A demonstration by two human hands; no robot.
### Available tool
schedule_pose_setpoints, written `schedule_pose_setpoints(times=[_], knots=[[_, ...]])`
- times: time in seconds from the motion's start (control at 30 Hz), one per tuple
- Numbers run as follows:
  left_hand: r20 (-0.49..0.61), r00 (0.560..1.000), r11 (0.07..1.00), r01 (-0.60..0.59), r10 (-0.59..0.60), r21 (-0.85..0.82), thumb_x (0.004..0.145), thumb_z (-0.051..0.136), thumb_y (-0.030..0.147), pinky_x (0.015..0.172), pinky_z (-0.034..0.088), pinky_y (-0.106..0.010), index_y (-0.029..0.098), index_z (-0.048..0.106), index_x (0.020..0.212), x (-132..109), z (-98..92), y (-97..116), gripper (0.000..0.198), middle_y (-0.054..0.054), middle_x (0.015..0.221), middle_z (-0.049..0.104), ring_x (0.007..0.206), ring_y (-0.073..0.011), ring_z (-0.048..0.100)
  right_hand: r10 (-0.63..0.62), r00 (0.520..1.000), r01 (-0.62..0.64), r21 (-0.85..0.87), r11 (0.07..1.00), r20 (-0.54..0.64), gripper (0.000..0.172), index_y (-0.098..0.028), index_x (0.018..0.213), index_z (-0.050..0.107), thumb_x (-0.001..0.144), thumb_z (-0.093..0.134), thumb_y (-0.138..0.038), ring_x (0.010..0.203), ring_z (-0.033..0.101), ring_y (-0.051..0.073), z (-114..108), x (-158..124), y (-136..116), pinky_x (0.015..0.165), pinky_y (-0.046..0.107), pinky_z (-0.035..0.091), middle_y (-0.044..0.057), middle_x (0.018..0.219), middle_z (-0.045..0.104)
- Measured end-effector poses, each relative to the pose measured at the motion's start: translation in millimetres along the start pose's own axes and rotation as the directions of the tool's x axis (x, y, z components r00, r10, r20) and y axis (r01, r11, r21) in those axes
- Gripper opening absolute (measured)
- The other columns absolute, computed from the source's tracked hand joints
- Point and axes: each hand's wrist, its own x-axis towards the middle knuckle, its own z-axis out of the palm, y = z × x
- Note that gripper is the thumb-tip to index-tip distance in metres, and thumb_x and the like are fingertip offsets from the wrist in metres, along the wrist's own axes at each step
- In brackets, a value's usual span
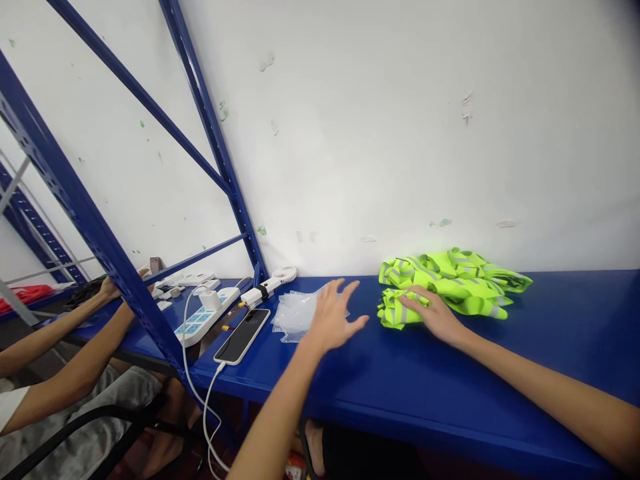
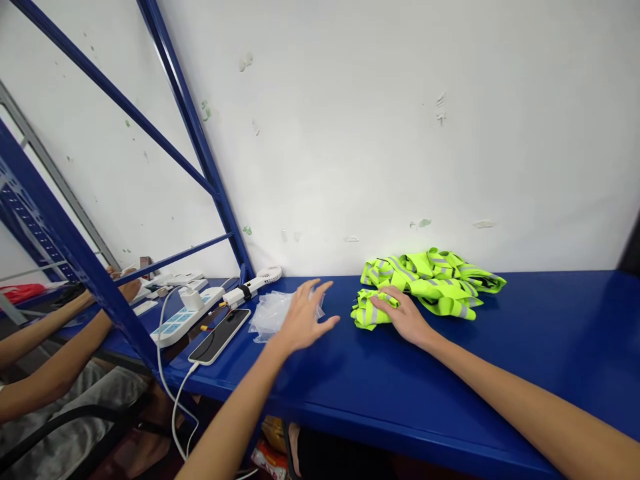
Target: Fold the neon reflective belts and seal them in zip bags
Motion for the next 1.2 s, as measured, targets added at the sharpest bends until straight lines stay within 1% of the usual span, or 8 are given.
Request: schedule_pose_setpoints(times=[0.07,0.13,0.23,0.37,0.47,0.63,0.8,1.2], knots=[[0.182,0.976,0.99,0.101,-0.118,0.101,0.067,0.063,0.071,0.113,0.012,-0.061,0.033,0.023,0.148,7,-15.2,-31,0.098,-0.012,0.156,0.02,0.144,-0.0394,0.011,-0.041,0.997,0.042,-0.018,0.999,0.059,0.042,-0.021,0.083,0.066,0.078,0.057,-0.061,0.096,0.06,0.029,3,0,3,0.086,0.037,0.046,0.007,0.097,0.067],[0.366,0.903,0.97,0.173,-0.226,0.172,0.053,0.065,0.08,0.111,0.006,-0.066,0.031,0.012,0.151,14,-21.7,-55,0.122,-0.016,0.157,0.016,0.144,-0.0437,0.004,-0.071,0.993,0.073,-0.015,0.997,0.098,0.042,-0.021,0.082,0.067,0.081,0.054,-0.06,0.095,0.06,0.028,6,0,6,0.088,0.038,0.044,0.007,0.096,0.068],[0.472,0.848,0.966,0.169,-0.244,0.195,0.051,0.065,0.082,0.109,0.007,-0.068,0.031,0.009,0.151,18,-18.9,-72,0.126,-0.016,0.153,0.026,0.143,-0.0452,0.009,-0.085,0.991,0.085,0.001,0.996,0.1,0.042,-0.02,0.084,0.067,0.084,0.05,-0.059,0.095,0.06,0.028,7,0,8,0.09,0.039,0.043,0.008,0.096,0.068],[0.179,0.969,0.97,0.135,-0.173,0.202,0.064,0.063,0.073,0.108,0.016,-0.066,0.026,0.009,0.151,15,-9.7,-63,0.113,-0.019,0.144,0.037,0.138,-0.0407,0.028,-0.097,0.995,0.097,0.025,0.995,0.022,0.04,-0.021,0.085,0.066,0.086,0.049,-0.057,0.097,0.059,0.029,-1,-3,6,0.092,0.042,0.042,0.008,0.097,0.067],[0.007,0.997,0.976,0.076,-0.079,0.204,0.063,0.069,0.066,0.11,0.015,-0.063,0.023,0.003,0.151,11,-3.6,-42,0.119,-0.019,0.146,0.034,0.137,-0.0373,0.03,-0.121,0.992,0.124,0.072,0.99,-0.042,0.035,-0.022,0.082,0.065,0.087,0.05,-0.053,0.098,0.059,0.028,-9,-6,0,0.092,0.041,0.042,0.007,0.096,0.066],[-0.003,0.994,0.986,-0.11,0.112,0.127,0.056,0.076,0.063,0.113,0.009,-0.061,0.024,0.01,0.15,9,8.1,2,0.121,-0.016,0.147,0.033,0.138,-0.0354,0.028,-0.162,0.969,0.187,0.125,0.974,-0.188,0.027,-0.024,0.084,0.062,0.087,0.051,-0.049,0.106,0.056,0.028,-16,-10,-19,0.097,0.039,0.04,0.004,0.1,0.064],[-0.003,0.986,0.985,-0.167,0.167,-0.028,0.056,0.071,0.071,0.113,0.013,-0.06,0.028,0.015,0.149,16,16.0,36,0.117,-0.014,0.145,0.037,0.135,-0.0347,0.033,-0.195,0.949,0.23,0.119,0.966,-0.25,0.022,-0.027,0.096,0.059,0.087,0.052,-0.045,0.111,0.053,0.028,-21,-14,-32,0.099,0.039,0.039,0.003,0.105,0.061],[-0.08,0.978,0.981,-0.193,0.195,0.025,0.069,0.065,0.067,0.113,0.013,-0.058,0.027,0.024,0.147,24,39.1,48,0.097,-0.012,0.135,0.044,0.129,-0.0307,0.039,-0.254,0.917,0.286,0.064,0.956,-0.308,0.018,-0.024,0.097,0.058,0.09,0.05,-0.038,0.113,0.055,0.028,-22,-11,-22,0.1,0.042,0.039,0.007,0.111,0.064]])
